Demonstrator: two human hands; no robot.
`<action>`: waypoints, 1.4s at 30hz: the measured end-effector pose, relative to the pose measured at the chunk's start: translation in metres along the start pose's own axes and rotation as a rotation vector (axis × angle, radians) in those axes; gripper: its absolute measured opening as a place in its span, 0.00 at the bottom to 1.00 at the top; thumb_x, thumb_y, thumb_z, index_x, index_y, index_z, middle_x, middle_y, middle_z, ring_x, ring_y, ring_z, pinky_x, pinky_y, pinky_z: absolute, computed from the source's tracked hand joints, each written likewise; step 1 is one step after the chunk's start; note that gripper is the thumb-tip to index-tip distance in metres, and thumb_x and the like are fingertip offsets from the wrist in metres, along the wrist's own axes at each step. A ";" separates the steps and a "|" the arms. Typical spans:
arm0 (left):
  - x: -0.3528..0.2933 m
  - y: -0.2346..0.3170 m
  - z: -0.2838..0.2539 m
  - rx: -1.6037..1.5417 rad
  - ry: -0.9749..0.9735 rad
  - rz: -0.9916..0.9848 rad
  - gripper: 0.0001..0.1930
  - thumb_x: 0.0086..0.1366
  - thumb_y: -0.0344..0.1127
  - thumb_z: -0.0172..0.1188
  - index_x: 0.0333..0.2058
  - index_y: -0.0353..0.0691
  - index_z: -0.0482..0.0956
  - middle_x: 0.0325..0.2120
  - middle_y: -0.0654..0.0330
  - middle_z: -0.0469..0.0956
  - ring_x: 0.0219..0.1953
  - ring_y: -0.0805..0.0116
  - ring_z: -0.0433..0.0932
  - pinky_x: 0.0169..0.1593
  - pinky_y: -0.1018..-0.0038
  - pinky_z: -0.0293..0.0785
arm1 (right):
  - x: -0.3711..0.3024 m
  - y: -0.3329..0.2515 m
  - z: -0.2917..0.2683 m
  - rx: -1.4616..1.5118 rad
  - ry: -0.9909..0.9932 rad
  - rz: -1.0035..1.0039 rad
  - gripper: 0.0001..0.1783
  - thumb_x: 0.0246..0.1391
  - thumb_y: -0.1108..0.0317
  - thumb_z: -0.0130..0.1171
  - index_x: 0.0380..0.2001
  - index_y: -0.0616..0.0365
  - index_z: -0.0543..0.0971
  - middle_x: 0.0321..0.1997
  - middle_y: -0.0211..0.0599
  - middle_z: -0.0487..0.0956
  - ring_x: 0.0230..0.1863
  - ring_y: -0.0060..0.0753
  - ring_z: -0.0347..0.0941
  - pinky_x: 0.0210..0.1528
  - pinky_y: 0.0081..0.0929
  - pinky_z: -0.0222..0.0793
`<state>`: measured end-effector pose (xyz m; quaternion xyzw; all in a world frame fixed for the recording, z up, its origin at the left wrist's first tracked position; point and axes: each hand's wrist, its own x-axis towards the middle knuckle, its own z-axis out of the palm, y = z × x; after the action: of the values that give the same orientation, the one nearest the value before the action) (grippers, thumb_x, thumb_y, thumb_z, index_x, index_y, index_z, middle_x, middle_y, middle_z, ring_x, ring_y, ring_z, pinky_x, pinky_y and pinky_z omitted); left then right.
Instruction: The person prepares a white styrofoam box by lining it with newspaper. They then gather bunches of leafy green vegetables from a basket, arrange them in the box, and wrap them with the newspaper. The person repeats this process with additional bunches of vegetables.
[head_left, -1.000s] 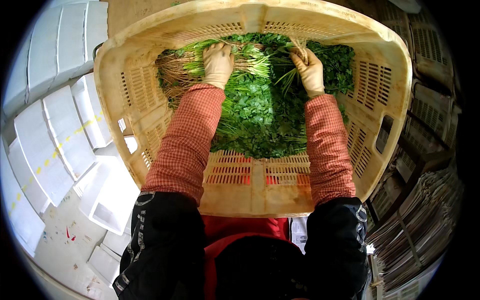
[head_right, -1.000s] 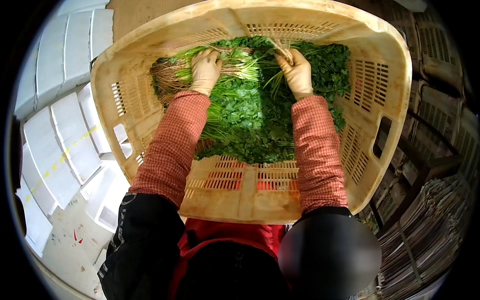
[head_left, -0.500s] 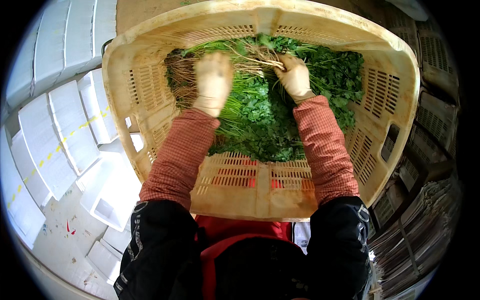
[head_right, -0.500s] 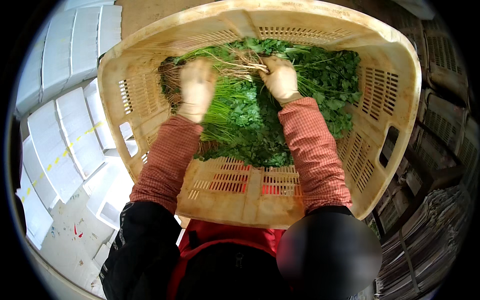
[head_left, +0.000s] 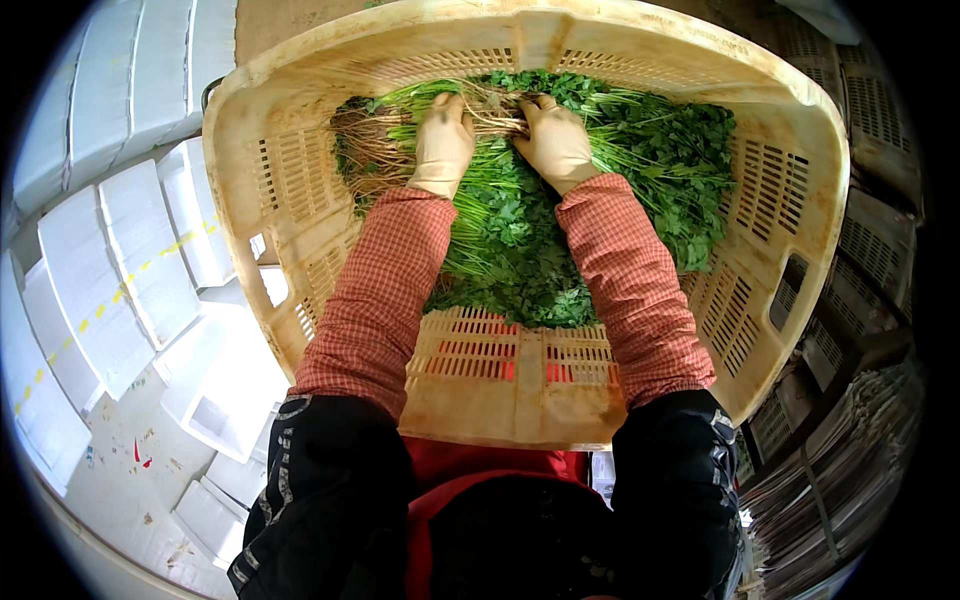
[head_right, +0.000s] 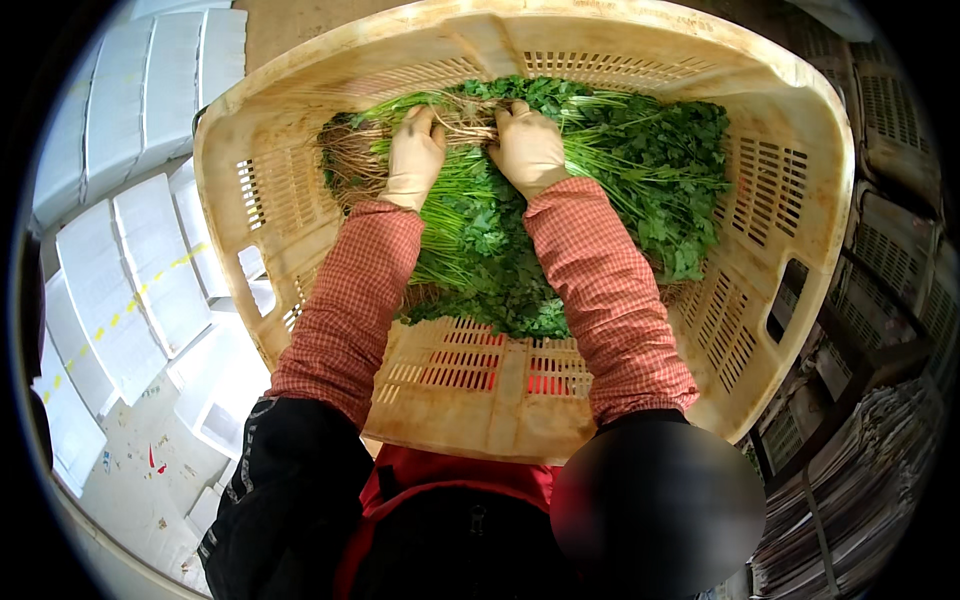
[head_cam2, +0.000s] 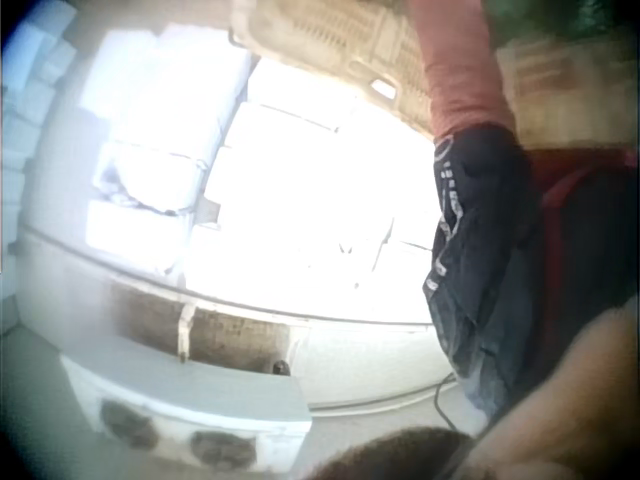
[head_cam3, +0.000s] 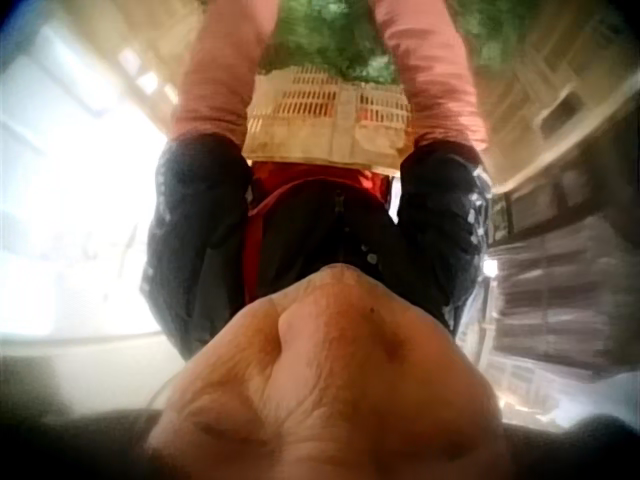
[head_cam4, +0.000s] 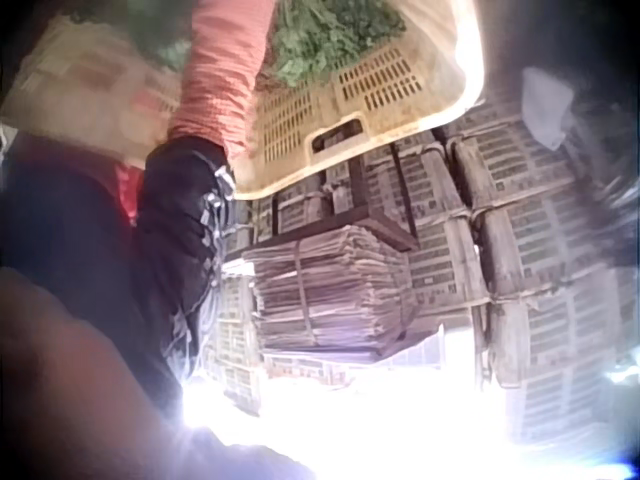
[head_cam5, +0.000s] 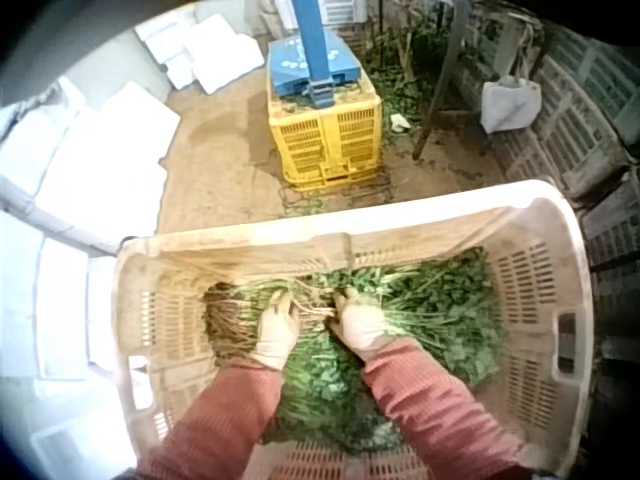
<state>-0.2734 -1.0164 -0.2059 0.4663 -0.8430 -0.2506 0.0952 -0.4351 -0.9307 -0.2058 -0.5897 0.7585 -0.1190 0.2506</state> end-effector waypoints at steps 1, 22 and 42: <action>0.002 -0.001 0.000 0.128 0.004 0.060 0.16 0.56 0.32 0.62 0.44 0.35 0.77 0.44 0.47 0.77 0.41 0.49 0.78 0.46 0.64 0.76 | 0.002 -0.003 0.001 -0.022 -0.007 0.019 0.29 0.44 0.60 0.65 0.51 0.56 0.73 0.48 0.47 0.75 0.44 0.50 0.75 0.48 0.40 0.71; 0.057 0.077 0.014 0.230 -0.541 -0.026 0.14 0.59 0.42 0.60 0.35 0.37 0.83 0.35 0.47 0.81 0.38 0.50 0.80 0.43 0.61 0.76 | -0.032 0.006 0.028 -0.111 0.286 -0.233 0.16 0.40 0.63 0.66 0.33 0.58 0.77 0.34 0.37 0.76 0.38 0.41 0.72 0.39 0.39 0.66; 0.080 0.097 0.028 0.497 -0.640 0.192 0.13 0.59 0.37 0.53 0.37 0.37 0.82 0.36 0.44 0.80 0.40 0.50 0.81 0.41 0.59 0.77 | -0.032 0.006 0.031 -0.069 0.230 -0.136 0.19 0.45 0.63 0.62 0.41 0.58 0.76 0.40 0.38 0.76 0.41 0.40 0.72 0.43 0.39 0.65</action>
<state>-0.3994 -1.0310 -0.1864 0.2931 -0.9045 -0.1617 -0.2644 -0.4182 -0.8947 -0.2270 -0.6304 0.7442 -0.1765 0.1329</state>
